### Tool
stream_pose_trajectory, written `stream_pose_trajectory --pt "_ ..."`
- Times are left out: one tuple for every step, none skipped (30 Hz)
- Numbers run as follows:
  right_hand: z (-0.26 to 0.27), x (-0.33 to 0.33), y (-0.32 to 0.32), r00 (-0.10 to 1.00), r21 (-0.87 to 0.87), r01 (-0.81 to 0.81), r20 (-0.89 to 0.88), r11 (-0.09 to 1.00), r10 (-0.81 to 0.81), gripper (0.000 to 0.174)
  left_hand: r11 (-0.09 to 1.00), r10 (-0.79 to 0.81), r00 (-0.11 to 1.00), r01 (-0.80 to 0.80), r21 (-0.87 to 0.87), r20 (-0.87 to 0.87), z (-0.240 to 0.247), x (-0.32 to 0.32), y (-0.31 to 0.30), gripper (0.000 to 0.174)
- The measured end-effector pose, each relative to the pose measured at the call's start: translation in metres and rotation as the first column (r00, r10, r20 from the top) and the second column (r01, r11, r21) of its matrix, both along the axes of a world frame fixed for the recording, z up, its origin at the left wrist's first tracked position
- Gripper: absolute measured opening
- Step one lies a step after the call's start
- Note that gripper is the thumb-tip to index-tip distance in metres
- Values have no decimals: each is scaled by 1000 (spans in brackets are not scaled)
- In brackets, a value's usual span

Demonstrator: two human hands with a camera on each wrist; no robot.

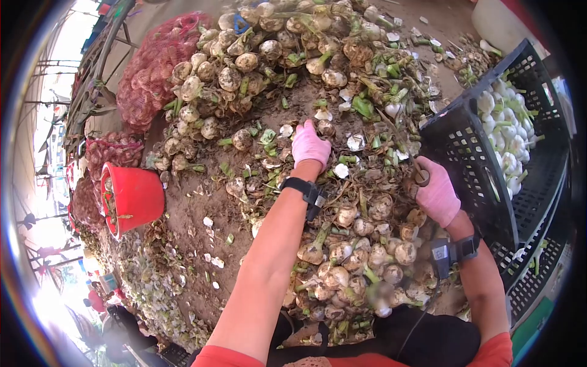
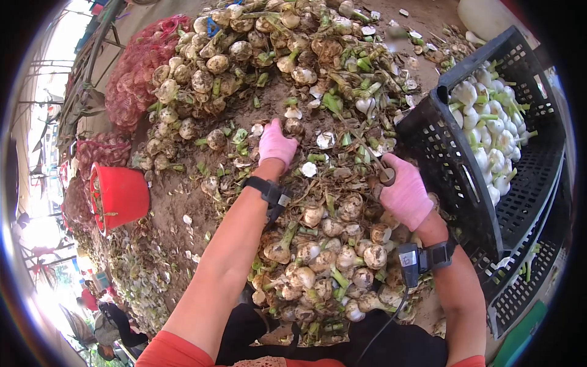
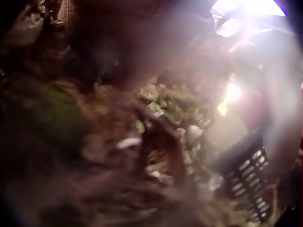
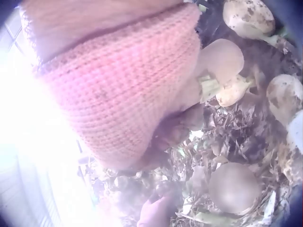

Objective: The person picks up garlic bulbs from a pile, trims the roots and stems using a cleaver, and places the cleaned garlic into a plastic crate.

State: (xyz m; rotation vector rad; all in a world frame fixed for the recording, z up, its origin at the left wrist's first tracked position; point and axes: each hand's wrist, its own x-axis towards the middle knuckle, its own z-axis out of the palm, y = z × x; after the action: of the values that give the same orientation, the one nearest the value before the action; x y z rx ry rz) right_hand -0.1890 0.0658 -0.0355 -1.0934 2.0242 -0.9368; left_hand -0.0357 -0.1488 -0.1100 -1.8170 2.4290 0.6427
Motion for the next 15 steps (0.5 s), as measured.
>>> stream_pose_trajectory --pt "-3 -1 2 999 5 -1 34 1000 0 16 991 -18 989 37 130 -145 -6 7 0 65" --pt "-4 0 3 999 10 2 39 1000 -2 16 964 -11 958 86 250 -287 -7 13 3 63" --pt "-3 0 2 1000 13 7 15 1000 -7 15 938 59 908 92 335 -414 32 9 22 62" --pt "-2 2 1 1000 17 13 -10 1000 -13 15 904 68 825 187 385 -562 18 17 25 60" --pt "4 4 -1 1000 19 14 -9 1000 -14 15 891 137 729 205 405 -671 25 21 37 59" --pt "13 8 -4 997 82 -16 -73 997 22 16 878 209 615 225 423 -761 34 25 50 58" --pt "22 13 -7 989 146 -45 -133 988 64 17 870 225 569 248 426 -791 37 29 60 57" --pt "28 17 -9 989 147 -47 -133 988 67 17 863 241 521 271 427 -819 42 32 69 57" --pt "34 22 -11 982 95 -110 -144 989 123 19 784 244 582 352 511 -776 85 30 76 57" --pt "38 27 -13 972 44 -171 -158 984 176 21 813 218 639 299 499 -738 93 33 86 60" --pt "40 30 -14 953 43 -213 -209 976 217 26 645 616 355 286 709 -703 99 33 100 62" --pt "43 33 -14 953 42 -213 -210 976 217 26 418 888 29 363 833 -458 102 33 112 63" --pt "47 37 -14 938 47 -243 -245 969 247 26 421 887 28 363 831 -461 97 36 118 63" --pt "50 39 -13 920 52 -274 -278 960 277 26 405 886 -10 507 761 -464 92 39 120 67" --pt "53 41 -11 907 38 -301 -296 953 298 28 396 885 -29 574 716 -465 89 42 121 70"
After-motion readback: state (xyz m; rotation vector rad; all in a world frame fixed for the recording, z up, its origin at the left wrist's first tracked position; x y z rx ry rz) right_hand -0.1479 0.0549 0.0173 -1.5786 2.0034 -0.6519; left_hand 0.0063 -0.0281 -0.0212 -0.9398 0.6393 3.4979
